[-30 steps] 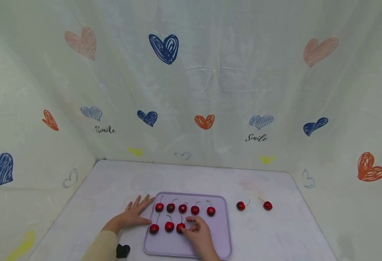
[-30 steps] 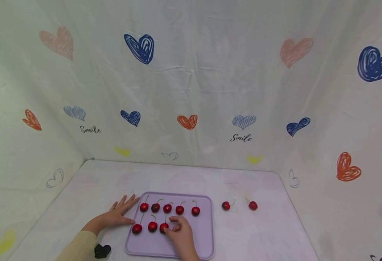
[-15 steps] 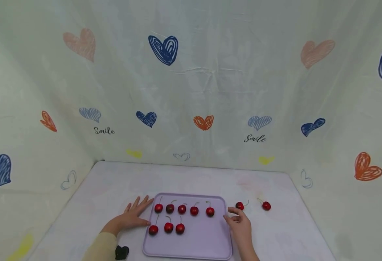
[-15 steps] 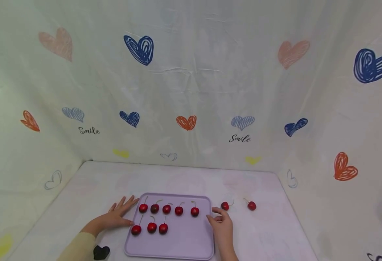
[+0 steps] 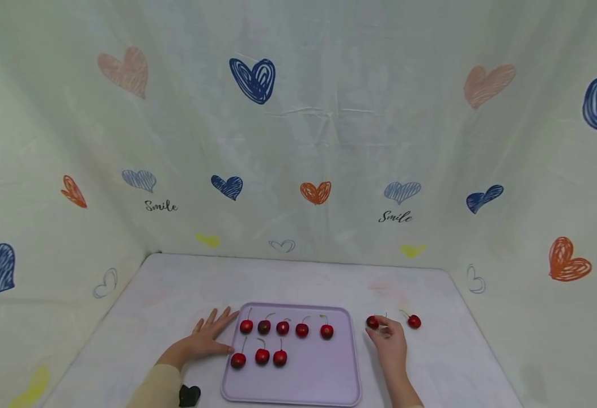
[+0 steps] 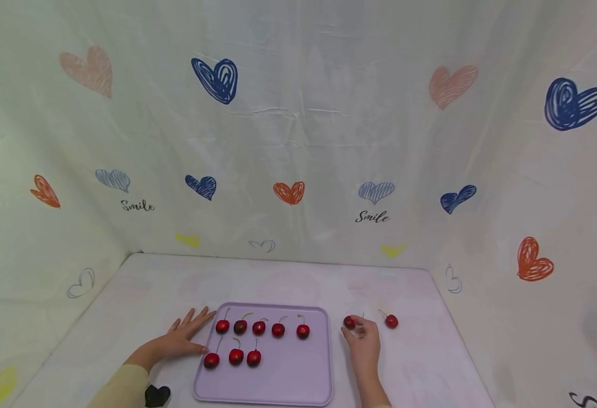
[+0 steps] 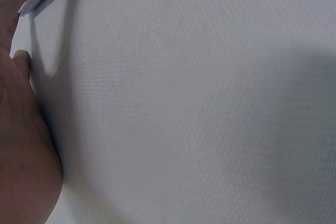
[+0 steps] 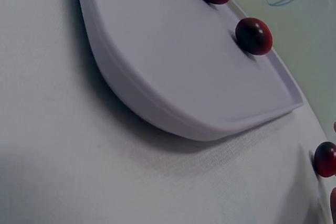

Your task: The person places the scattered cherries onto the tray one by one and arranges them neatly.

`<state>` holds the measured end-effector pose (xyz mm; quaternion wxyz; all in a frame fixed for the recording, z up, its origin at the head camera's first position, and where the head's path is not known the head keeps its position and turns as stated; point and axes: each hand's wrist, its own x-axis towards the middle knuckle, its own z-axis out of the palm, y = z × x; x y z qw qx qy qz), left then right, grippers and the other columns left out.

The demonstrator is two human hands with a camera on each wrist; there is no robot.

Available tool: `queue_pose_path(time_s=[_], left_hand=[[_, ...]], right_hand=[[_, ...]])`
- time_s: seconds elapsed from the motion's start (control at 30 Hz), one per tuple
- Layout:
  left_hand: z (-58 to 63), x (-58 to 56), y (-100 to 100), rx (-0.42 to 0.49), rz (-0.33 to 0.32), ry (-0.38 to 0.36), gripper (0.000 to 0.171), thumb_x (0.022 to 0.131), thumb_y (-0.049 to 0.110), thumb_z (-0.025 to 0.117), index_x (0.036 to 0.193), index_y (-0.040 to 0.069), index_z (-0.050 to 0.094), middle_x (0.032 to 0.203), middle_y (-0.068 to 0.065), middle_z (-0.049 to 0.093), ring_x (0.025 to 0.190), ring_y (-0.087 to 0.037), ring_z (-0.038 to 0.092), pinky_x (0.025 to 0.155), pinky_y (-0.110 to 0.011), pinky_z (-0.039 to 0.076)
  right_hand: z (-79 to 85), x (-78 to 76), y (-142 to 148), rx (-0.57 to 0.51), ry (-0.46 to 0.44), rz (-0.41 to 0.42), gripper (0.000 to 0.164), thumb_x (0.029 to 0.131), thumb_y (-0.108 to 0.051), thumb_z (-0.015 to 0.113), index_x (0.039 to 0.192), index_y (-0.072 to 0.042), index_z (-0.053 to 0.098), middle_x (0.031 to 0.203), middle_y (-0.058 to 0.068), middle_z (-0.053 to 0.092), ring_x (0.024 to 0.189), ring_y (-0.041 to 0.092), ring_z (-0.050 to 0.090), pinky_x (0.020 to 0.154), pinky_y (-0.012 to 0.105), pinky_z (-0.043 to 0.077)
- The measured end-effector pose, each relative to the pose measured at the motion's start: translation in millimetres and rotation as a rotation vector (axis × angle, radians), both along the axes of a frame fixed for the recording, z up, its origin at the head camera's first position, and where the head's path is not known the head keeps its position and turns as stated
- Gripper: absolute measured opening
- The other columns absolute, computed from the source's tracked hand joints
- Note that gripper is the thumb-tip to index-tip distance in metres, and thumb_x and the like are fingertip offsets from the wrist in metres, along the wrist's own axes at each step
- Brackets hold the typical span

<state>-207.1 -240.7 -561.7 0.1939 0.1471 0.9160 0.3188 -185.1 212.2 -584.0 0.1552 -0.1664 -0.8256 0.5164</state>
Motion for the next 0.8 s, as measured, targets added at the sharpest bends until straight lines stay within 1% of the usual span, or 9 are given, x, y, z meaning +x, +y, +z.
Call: queue_pose_path(time_s=[0.13,0.33,0.43,0.57,0.67,0.8], left_hand=[[0.1,1.1,-0.8,0.004,0.004,-0.009,0.090,0.080,0.039,0.075,0.154,0.014,0.030,0.160,-0.022,0.014,0.143,-0.049,-0.007,0.110,-0.065,-0.006],[-0.4,1.6,-0.7,0.018,-0.002,0.003,0.090,0.079,0.040,0.076,0.153,0.012,0.032,0.159,-0.023,0.014,0.143,-0.050,-0.006,0.110,-0.066,-0.006],[0.0,0.7,-0.2,0.026,-0.014,0.010,0.090,0.080,0.040,0.075,0.153,0.012,0.030,0.159,-0.024,0.013,0.142,-0.051,-0.006,0.109,-0.066,-0.007],[-0.5,-0.6,0.0,0.025,-0.018,0.014,0.090,0.080,0.040,0.075,0.153,0.011,0.030,0.159,-0.024,0.013,0.142,-0.051,-0.006,0.110,-0.065,-0.006],[-0.8,-1.0,-0.2,0.022,-0.009,0.015,0.091,0.079,0.040,0.076,0.153,0.011,0.032,0.159,-0.023,0.015,0.143,-0.050,-0.005,0.110,-0.065,-0.006],[0.1,-0.2,-0.4,0.014,-0.005,0.014,0.090,0.079,0.039,0.076,0.153,0.012,0.032,0.159,-0.023,0.015,0.143,-0.050,-0.005,0.110,-0.066,-0.005]], right_hand=[[-2.2,-5.6,0.9,0.043,0.010,0.018,0.036,0.080,-0.004,0.077,0.115,-0.001,0.067,0.113,0.015,0.058,0.095,0.025,0.050,0.072,0.025,0.043],[-5.0,-12.1,2.5,0.073,0.037,0.052,0.036,0.078,-0.002,0.078,0.113,0.001,0.069,0.113,0.018,0.061,0.095,0.027,0.051,0.078,0.033,0.044],[-6.2,-14.7,3.7,0.084,0.025,0.059,0.035,0.078,-0.001,0.078,0.112,0.001,0.069,0.113,0.019,0.061,0.095,0.028,0.052,0.081,0.038,0.044],[-8.2,-17.0,4.8,0.070,-0.015,0.069,0.033,0.079,0.000,0.075,0.111,0.001,0.069,0.114,0.019,0.061,0.099,0.030,0.053,0.086,0.042,0.043],[-7.8,-17.0,5.2,0.062,-0.038,0.066,0.031,0.080,-0.001,0.074,0.111,0.000,0.070,0.113,0.018,0.062,0.099,0.030,0.054,0.086,0.042,0.043],[-4.3,-14.5,4.2,0.052,-0.041,0.053,0.031,0.081,-0.004,0.075,0.112,-0.001,0.070,0.110,0.017,0.062,0.093,0.027,0.054,0.078,0.036,0.044]])
